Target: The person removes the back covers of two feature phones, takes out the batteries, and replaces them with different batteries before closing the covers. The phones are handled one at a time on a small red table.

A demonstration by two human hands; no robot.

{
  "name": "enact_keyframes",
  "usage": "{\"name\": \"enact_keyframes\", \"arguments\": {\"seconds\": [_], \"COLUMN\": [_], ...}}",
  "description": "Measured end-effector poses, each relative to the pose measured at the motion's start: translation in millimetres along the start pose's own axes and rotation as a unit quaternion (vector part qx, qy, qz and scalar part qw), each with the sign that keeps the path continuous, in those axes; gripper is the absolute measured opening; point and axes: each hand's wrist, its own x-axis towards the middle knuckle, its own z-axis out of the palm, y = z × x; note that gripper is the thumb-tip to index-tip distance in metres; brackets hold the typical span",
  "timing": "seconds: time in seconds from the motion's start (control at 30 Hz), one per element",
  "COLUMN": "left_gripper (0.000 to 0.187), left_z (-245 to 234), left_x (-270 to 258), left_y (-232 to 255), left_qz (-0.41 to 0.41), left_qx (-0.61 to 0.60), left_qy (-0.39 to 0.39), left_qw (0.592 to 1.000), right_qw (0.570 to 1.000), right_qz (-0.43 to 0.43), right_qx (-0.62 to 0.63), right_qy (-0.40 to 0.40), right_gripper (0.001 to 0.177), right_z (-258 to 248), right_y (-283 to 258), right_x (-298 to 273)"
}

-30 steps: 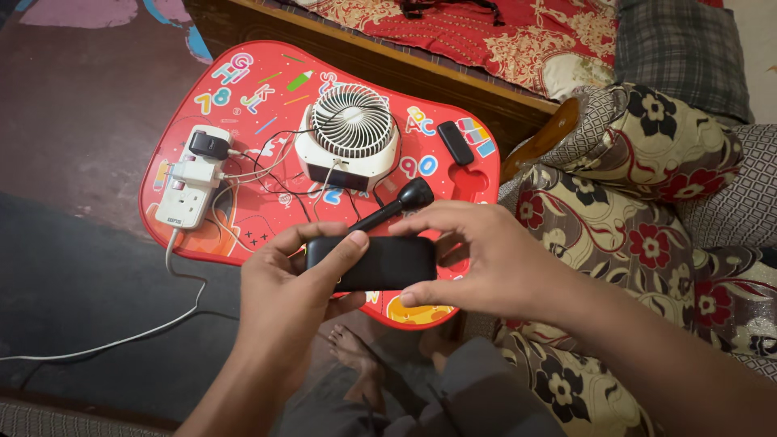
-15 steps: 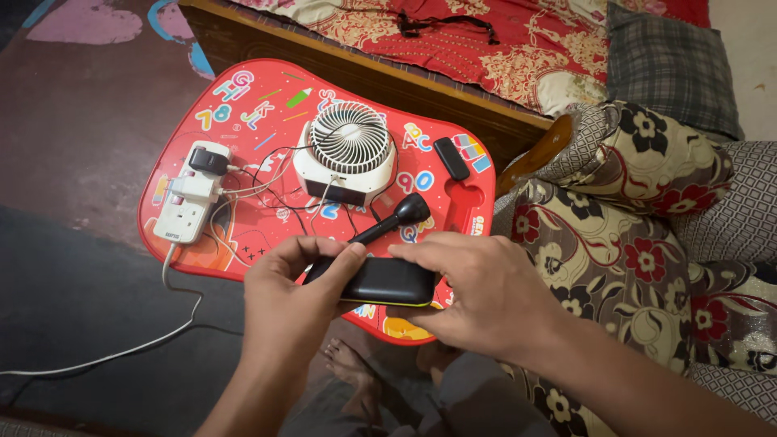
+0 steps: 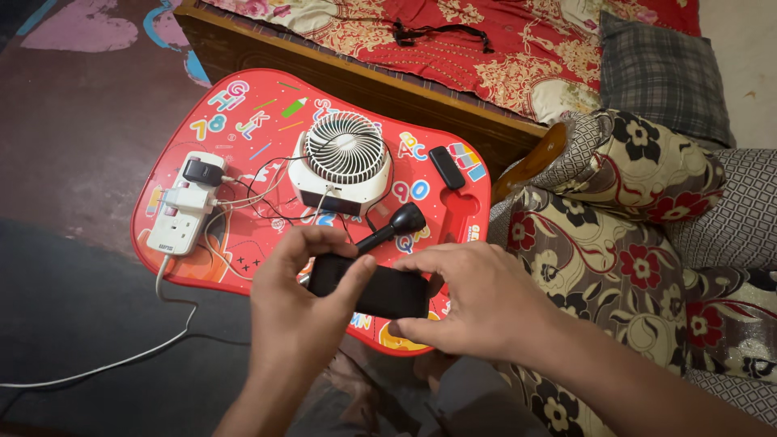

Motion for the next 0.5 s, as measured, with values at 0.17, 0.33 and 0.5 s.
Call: {"name": "enact_keyframes", "arguments": {"seconds": [0.17,0.33,0.5], "left_gripper": [0.037,0.049,0.062], "left_z": [3.7,-1.2,2.7], "left_x": [0.8,10.1,16.1], "left_y": [9.1,24.3,30.2], "left_qz": [-0.017,-0.034,-0.093], "left_qx": [-0.021,0.001,-0.023], "left_qy": [-0.010,-0.026,-0.039], "left_qw": [1.000,0.999,0.995], "right_qw": [0.999,0.991,0.966], "right_qz": [-0.025,-0.085,-0.167], "right_qx": [-0.017,0.041,0.050], "right_qy": [0.031,0.093,0.189], "right_gripper": [0.063,0.057,0.051], "right_z": [-2.9,-2.0,-0.9], "right_y": [6.1,11.5,18.5], "right_x": [1.1,-5.8,-6.9]}}
